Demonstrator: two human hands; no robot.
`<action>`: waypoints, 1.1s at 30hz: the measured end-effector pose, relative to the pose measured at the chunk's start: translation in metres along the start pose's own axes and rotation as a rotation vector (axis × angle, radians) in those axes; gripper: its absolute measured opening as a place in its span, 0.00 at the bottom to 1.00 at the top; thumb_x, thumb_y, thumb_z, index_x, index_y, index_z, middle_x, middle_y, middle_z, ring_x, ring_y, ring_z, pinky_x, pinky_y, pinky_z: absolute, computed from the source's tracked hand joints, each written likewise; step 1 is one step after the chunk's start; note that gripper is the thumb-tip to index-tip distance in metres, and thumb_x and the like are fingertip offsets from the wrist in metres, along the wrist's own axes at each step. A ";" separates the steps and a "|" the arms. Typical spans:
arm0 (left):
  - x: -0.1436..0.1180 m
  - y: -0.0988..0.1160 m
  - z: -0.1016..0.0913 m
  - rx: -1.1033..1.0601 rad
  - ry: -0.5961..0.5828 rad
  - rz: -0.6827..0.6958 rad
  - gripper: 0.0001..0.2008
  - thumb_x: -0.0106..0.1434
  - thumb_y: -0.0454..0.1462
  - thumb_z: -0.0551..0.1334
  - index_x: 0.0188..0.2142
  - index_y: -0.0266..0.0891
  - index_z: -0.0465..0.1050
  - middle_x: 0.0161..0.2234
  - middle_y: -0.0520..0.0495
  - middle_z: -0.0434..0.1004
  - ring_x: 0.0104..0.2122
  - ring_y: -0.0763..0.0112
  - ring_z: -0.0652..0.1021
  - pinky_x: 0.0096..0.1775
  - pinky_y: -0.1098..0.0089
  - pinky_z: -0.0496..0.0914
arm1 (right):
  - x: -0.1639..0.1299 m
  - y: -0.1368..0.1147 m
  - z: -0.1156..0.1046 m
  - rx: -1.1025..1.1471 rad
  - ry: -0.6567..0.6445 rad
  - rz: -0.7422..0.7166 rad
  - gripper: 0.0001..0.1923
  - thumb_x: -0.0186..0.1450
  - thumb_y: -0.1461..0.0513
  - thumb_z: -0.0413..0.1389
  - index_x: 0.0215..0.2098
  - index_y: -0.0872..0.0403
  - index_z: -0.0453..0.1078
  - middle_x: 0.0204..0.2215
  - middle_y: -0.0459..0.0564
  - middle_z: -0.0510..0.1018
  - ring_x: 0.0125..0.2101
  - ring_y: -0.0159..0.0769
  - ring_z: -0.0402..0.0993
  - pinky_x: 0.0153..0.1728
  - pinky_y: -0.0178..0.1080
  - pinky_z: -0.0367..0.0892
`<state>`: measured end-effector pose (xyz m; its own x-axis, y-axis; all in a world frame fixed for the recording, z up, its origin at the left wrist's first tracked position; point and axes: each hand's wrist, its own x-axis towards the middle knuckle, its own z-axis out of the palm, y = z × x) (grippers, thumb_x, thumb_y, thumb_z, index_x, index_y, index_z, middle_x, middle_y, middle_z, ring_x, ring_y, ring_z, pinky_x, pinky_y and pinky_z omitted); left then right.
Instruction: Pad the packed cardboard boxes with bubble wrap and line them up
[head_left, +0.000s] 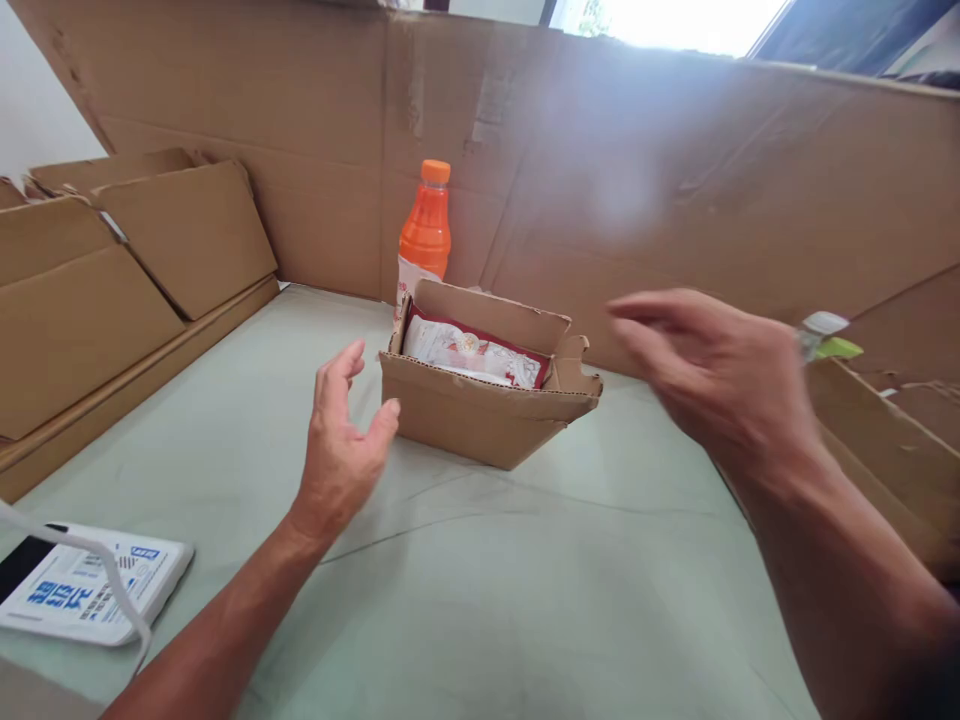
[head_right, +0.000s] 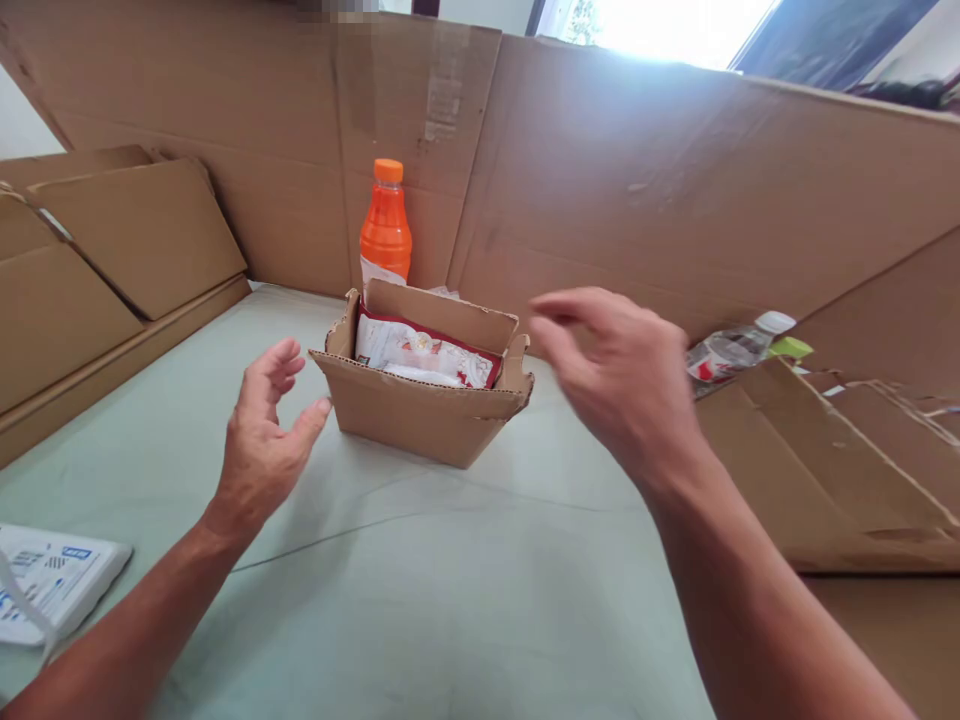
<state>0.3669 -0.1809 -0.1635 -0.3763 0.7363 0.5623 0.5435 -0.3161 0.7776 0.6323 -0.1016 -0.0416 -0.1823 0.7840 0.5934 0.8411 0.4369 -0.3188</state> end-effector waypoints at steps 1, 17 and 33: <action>0.000 -0.007 -0.001 -0.054 -0.045 -0.117 0.32 0.65 0.37 0.63 0.67 0.46 0.58 0.65 0.40 0.65 0.62 0.56 0.71 0.61 0.51 0.67 | -0.018 0.012 -0.008 0.044 0.088 0.101 0.11 0.68 0.56 0.57 0.42 0.50 0.80 0.41 0.52 0.84 0.42 0.43 0.80 0.49 0.48 0.71; -0.058 0.022 0.034 -0.452 -0.305 -0.386 0.30 0.63 0.39 0.64 0.64 0.42 0.65 0.60 0.41 0.73 0.57 0.58 0.75 0.59 0.59 0.68 | -0.144 0.050 0.018 0.470 -0.168 0.467 0.20 0.61 0.46 0.61 0.42 0.51 0.73 0.38 0.54 0.83 0.36 0.46 0.79 0.34 0.44 0.74; -0.097 -0.026 -0.064 -0.270 0.057 -0.465 0.32 0.70 0.45 0.61 0.70 0.49 0.56 0.72 0.44 0.54 0.71 0.57 0.59 0.68 0.56 0.60 | -0.095 -0.061 0.189 0.627 -0.375 0.161 0.40 0.66 0.50 0.55 0.72 0.57 0.53 0.66 0.68 0.65 0.59 0.55 0.70 0.52 0.56 0.72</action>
<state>0.3417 -0.2824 -0.2204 -0.5754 0.8040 0.1498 0.1006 -0.1122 0.9886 0.5019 -0.1191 -0.2181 -0.3368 0.9084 0.2478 0.4447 0.3855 -0.8085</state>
